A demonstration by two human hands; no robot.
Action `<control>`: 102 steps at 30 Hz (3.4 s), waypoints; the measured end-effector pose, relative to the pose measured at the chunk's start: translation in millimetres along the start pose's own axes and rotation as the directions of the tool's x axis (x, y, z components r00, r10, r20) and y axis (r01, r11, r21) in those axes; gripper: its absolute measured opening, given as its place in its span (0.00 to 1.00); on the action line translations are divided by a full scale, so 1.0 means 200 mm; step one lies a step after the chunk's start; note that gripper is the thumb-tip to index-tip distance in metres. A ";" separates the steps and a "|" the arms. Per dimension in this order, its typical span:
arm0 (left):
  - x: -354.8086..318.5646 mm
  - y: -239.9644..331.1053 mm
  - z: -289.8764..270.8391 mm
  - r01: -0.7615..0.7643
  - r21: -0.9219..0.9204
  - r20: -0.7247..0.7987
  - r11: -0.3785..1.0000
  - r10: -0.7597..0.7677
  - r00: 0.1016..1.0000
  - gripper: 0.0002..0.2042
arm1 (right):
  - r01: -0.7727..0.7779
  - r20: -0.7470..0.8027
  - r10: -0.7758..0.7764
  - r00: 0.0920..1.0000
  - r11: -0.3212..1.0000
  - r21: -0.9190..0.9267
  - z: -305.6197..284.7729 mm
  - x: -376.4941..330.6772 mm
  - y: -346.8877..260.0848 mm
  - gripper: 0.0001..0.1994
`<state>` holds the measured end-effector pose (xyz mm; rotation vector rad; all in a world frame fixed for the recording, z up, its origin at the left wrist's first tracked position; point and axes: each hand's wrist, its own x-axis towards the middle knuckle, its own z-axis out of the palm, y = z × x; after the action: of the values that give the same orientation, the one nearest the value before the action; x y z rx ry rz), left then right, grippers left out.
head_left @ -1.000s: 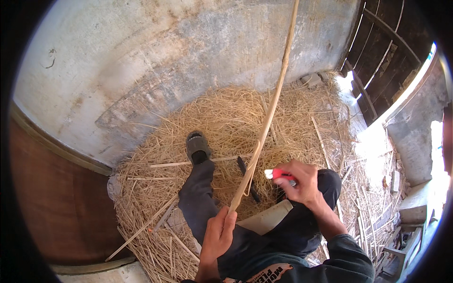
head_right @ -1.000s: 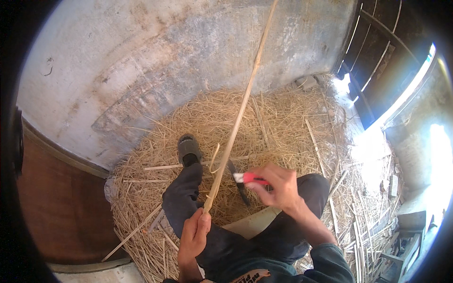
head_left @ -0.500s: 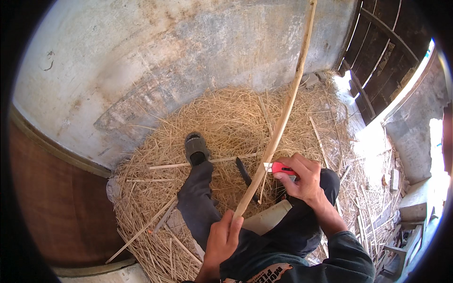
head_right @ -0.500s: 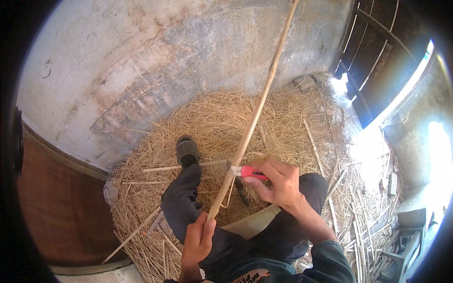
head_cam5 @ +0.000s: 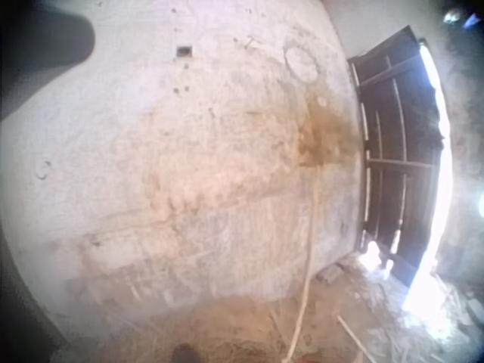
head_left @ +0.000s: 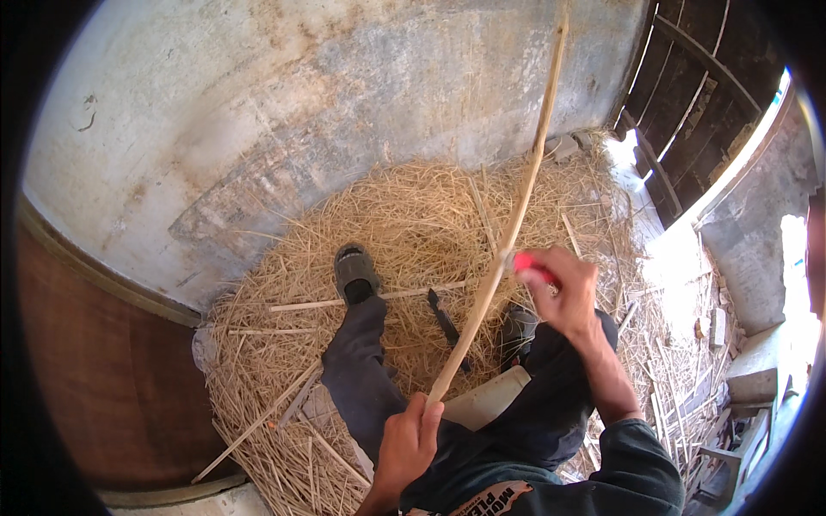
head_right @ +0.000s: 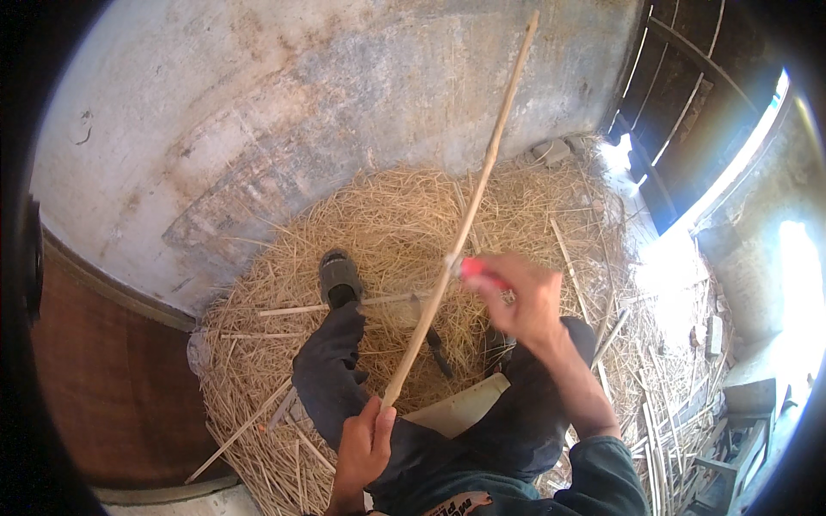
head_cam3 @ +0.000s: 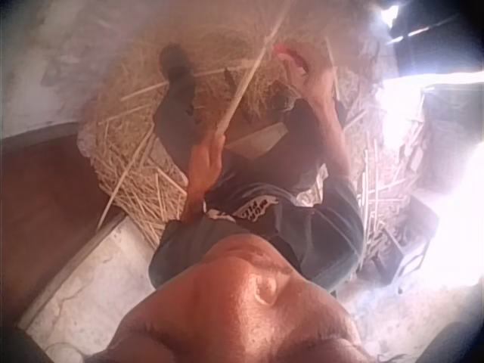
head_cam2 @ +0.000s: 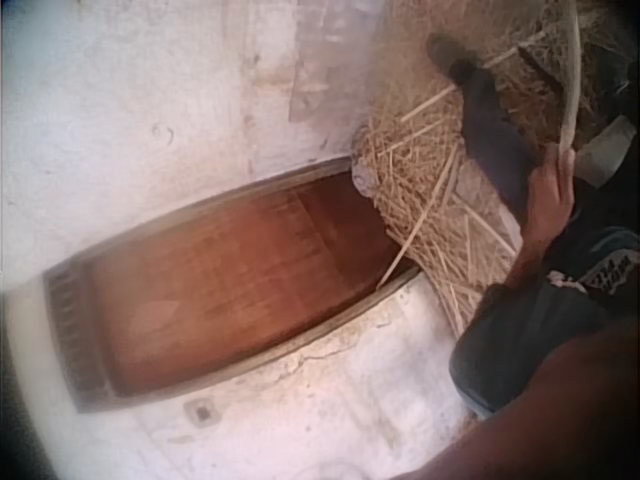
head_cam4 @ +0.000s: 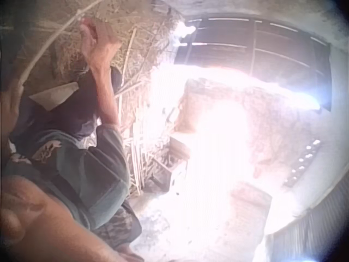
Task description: The person sits on straw and uses a knife to shave and shape a long bamboo stick, then switches to a red utility knife to continue smoothing the surface. The person rotates the stick frequently to work on different sides.
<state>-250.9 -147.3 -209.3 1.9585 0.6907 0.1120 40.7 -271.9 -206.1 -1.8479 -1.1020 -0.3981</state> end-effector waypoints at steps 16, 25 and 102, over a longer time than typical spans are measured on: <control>-0.22 -0.20 0.03 0.176 -0.114 0.084 0.978 -0.167 0.982 0.18 | -0.328 -0.269 0.268 0.925 0.921 -0.209 -0.32 0.41 0.74 0.20; -0.02 -0.23 0.03 0.070 -0.235 -0.128 0.969 -0.103 0.986 0.14 | -0.527 0.343 0.443 0.828 0.824 0.207 -0.09 0.21 0.28 0.22; -0.07 0.01 0.06 0.083 -0.162 -0.024 0.983 -0.088 0.996 0.13 | -0.374 -0.378 0.271 0.885 0.898 -0.231 -0.33 0.40 0.65 0.20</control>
<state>-258.0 -164.5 -210.1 1.7738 0.7611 0.1412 201.4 -309.0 -189.8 -2.0858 -0.5004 -0.6811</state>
